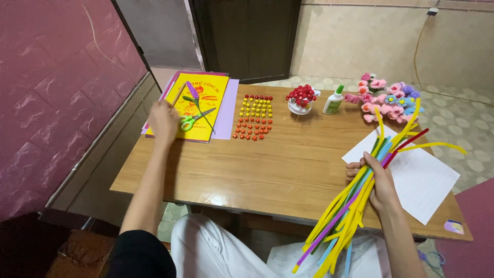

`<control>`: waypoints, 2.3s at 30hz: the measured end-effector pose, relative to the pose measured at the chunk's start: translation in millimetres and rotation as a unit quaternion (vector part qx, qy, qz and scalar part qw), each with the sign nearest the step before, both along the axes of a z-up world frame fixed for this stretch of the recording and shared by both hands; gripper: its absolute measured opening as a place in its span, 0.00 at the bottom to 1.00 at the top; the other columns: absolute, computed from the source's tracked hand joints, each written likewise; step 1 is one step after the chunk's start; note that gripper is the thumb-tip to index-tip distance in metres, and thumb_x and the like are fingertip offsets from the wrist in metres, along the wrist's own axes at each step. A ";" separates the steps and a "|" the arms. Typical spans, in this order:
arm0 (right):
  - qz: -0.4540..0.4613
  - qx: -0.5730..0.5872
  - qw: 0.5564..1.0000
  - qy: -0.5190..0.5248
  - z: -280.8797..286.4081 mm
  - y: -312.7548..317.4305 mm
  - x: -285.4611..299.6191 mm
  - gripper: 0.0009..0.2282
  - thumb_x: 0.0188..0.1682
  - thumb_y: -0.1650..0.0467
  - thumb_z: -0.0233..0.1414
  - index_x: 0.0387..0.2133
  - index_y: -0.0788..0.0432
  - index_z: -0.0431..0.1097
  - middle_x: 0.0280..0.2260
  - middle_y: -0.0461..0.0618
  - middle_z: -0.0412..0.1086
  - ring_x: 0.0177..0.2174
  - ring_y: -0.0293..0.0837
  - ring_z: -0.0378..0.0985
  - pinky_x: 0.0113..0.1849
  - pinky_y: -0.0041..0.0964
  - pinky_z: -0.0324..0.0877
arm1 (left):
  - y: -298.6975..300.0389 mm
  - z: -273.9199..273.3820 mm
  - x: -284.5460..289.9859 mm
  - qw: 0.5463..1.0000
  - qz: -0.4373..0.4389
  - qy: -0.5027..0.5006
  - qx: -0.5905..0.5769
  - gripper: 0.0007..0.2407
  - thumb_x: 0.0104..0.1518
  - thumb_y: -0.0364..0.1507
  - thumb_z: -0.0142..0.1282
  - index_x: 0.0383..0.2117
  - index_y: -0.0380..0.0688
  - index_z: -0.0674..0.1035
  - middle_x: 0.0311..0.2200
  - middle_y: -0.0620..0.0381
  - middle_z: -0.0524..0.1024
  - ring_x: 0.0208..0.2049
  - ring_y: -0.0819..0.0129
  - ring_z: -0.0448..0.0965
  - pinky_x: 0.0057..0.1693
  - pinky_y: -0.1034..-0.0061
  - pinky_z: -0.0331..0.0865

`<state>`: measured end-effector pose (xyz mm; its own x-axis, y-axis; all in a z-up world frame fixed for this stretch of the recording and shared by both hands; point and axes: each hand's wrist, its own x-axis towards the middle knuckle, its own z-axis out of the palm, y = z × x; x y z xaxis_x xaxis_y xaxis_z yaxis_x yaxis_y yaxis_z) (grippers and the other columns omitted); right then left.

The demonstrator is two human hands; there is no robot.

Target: The person selects yellow pipe cleaners from a pile, twists them together, and forms a looped shape. They briefly handle a purple pipe cleaner flower before returning to the yellow pieces and continuing to twist them into a decorative form.

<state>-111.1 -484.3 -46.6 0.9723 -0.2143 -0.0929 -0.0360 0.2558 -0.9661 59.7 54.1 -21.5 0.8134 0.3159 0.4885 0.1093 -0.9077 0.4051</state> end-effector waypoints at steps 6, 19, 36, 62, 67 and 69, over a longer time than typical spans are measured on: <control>0.002 -0.011 1.000 -0.004 -11.6 -4.3 3.4 0.14 0.55 0.61 0.48 0.28 0.58 0.59 0.34 0.66 0.72 0.30 0.50 0.79 0.31 0.43 0.75 | -61.0 -23.9 49.2 0.992 0.006 0.123 -0.005 0.18 0.51 0.41 0.58 0.31 0.35 0.81 0.32 0.39 0.76 0.37 0.42 0.79 0.44 0.51 0.71; -0.005 -0.019 0.999 -0.035 -13.8 -2.2 -0.1 0.15 0.54 0.61 0.49 0.25 0.60 0.59 0.31 0.62 0.72 0.29 0.50 0.80 0.28 0.40 0.76 | -37.3 -7.9 71.1 0.987 0.073 0.142 0.015 0.08 0.48 0.25 0.60 0.32 0.32 0.79 0.28 0.40 0.76 0.35 0.43 0.80 0.43 0.58 0.73; 0.005 -0.032 0.999 -0.037 -2.3 2.9 -5.3 0.14 0.55 0.61 0.47 0.25 0.58 0.59 0.31 0.61 0.72 0.30 0.49 0.79 0.30 0.37 0.75 | -54.4 9.5 -9.0 0.970 -0.146 0.124 0.149 0.10 0.56 0.35 0.56 0.27 0.41 0.81 0.30 0.50 0.73 0.39 0.58 0.76 0.45 0.69 0.74; -0.049 0.082 0.971 -0.217 144.0 76.7 -32.4 0.11 0.56 0.61 0.44 0.28 0.52 0.58 0.12 0.41 0.52 0.10 0.36 0.61 0.19 0.29 0.67 | -263.4 95.5 -169.4 0.777 -0.525 0.126 -0.323 0.21 0.47 0.33 0.61 0.49 0.46 0.72 0.42 0.47 0.76 0.45 0.57 0.75 0.52 0.63 0.64; -0.061 -0.019 0.948 -0.313 200.1 100.0 -34.6 0.09 0.53 0.64 0.51 0.31 0.54 0.60 0.16 0.43 0.61 0.15 0.37 0.70 0.23 0.32 0.75 | -315.7 105.1 -190.8 0.715 -0.590 0.196 -0.321 0.38 0.38 0.37 0.67 0.60 0.49 0.61 0.49 0.41 0.73 0.53 0.42 0.72 0.57 0.53 0.63; -0.078 -0.068 0.930 -0.354 202.9 98.1 -26.6 0.11 0.47 0.72 0.59 0.37 0.60 0.63 0.24 0.49 0.66 0.21 0.41 0.76 0.29 0.35 0.79 | -340.5 73.5 -181.2 0.713 -0.541 0.146 -0.421 0.10 0.39 0.30 0.66 0.25 0.49 0.77 0.20 0.67 0.70 0.26 0.75 0.71 0.34 0.82 0.62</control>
